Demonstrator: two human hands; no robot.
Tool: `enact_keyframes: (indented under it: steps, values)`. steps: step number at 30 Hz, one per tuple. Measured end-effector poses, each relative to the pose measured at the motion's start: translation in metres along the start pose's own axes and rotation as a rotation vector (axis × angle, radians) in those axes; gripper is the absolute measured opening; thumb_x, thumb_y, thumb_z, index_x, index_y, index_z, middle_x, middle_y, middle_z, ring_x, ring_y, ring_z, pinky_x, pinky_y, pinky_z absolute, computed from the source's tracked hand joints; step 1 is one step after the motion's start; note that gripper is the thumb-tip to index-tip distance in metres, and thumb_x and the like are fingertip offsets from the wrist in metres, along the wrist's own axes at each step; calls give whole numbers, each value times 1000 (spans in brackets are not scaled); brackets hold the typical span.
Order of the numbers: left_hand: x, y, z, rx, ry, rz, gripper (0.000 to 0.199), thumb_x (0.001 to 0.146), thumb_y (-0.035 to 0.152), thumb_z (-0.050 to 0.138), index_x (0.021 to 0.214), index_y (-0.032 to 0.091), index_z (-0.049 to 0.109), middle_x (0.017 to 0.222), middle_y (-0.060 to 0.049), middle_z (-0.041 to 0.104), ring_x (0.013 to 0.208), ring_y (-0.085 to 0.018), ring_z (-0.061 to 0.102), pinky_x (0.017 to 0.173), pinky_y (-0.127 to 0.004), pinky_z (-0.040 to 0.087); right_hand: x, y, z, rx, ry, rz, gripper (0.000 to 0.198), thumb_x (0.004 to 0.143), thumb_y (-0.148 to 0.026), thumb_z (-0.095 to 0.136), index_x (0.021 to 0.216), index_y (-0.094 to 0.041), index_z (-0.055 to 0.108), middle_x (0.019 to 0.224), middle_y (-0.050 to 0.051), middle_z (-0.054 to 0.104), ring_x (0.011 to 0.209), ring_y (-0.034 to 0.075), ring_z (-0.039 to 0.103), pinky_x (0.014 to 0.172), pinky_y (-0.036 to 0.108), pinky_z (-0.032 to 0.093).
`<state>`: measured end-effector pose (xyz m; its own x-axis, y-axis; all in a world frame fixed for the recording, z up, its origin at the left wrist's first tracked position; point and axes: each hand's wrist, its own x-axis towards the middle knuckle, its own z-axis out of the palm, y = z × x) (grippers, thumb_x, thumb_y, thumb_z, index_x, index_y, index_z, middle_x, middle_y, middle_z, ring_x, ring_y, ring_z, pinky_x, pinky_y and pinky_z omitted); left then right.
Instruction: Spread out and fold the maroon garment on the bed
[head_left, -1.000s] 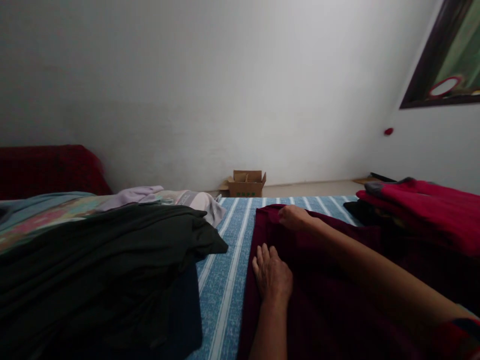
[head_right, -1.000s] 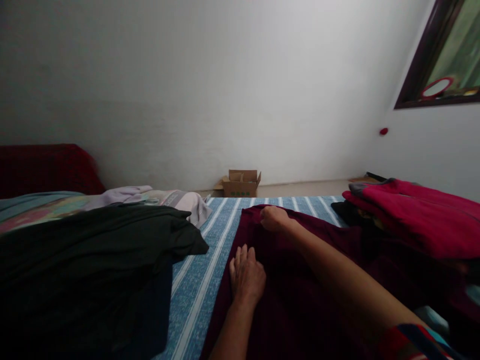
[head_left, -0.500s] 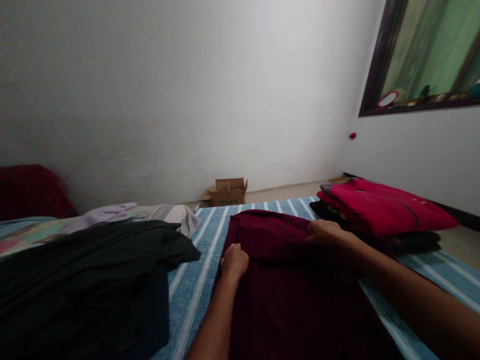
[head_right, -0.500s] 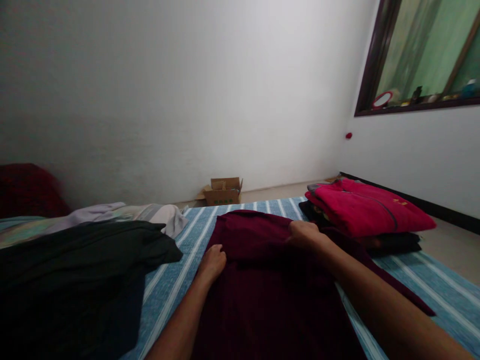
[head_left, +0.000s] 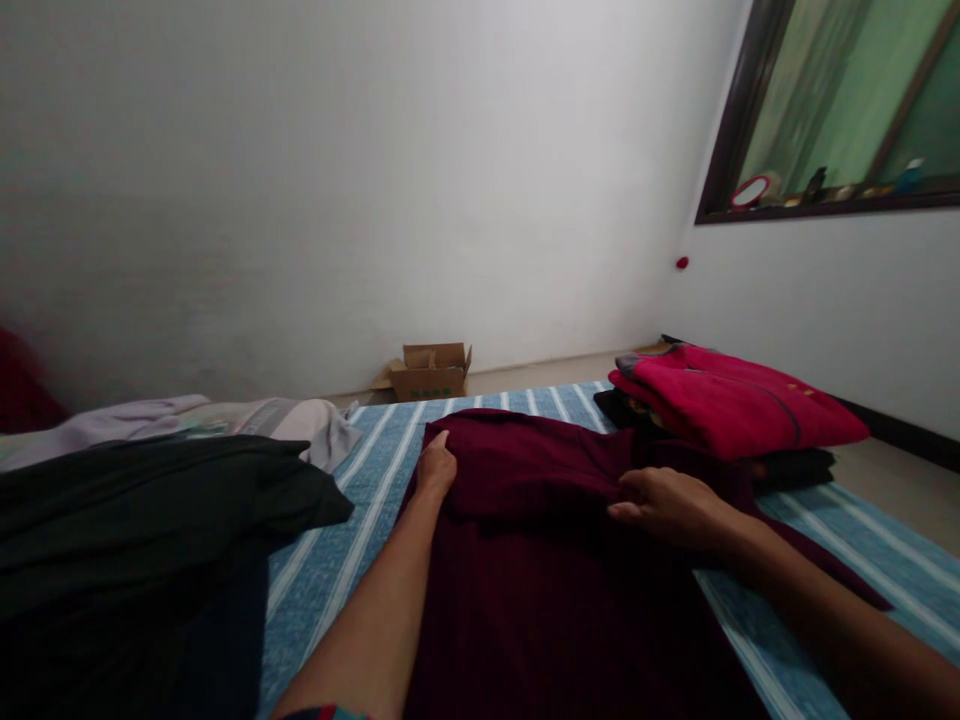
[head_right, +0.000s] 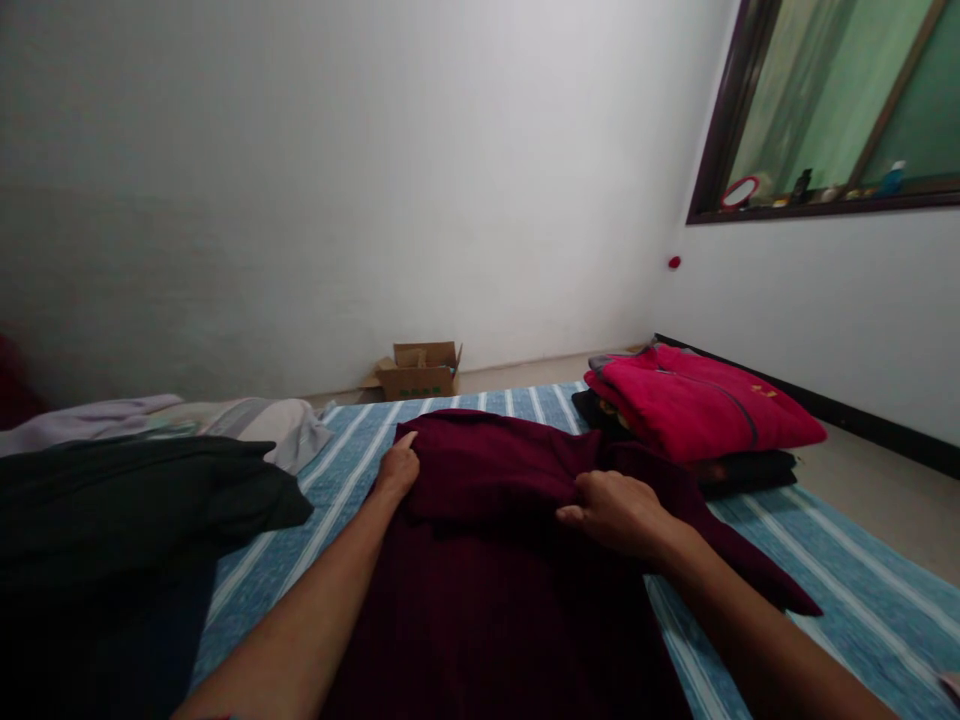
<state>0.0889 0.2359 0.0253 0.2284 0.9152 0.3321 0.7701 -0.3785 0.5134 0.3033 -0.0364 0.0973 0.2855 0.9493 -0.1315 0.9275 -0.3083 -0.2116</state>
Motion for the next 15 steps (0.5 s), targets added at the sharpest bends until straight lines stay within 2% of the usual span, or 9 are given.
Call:
enact_keyframes:
  steps: [4, 8, 12, 15]
  values:
    - [3, -7, 11, 6, -52, 15, 31, 87, 32, 51, 115, 17, 52, 119, -8, 54, 102, -21, 55, 85, -43, 47, -14, 5, 13, 7, -55, 30, 20, 75, -36, 57, 87, -23, 66, 83, 5, 69, 79, 21, 64, 56, 24, 33]
    - [3, -9, 18, 36, -80, 34, 31, 90, 23, 45, 120, 14, 50, 126, -11, 52, 116, -22, 48, 97, -44, 39, -30, -1, 23, -12, -102, 44, 15, 73, -25, 53, 78, -24, 67, 79, 5, 69, 74, 21, 64, 54, 25, 32]
    - [2, -9, 22, 82, -90, 48, 38, 89, 9, 34, 125, 8, 46, 132, -15, 48, 123, -19, 42, 104, -37, 32, -46, -1, 29, 40, -118, 46, 13, 75, -30, 54, 73, -24, 64, 75, 4, 68, 67, 19, 63, 50, 25, 30]
    - [2, -10, 23, 108, -90, 54, 45, 85, 5, 29, 127, 8, 45, 133, -13, 48, 125, -18, 41, 105, -30, 30, -48, 5, 33, 38, 18, 160, 22, 80, -41, 49, 78, -23, 62, 79, 5, 66, 72, 21, 62, 54, 26, 33]
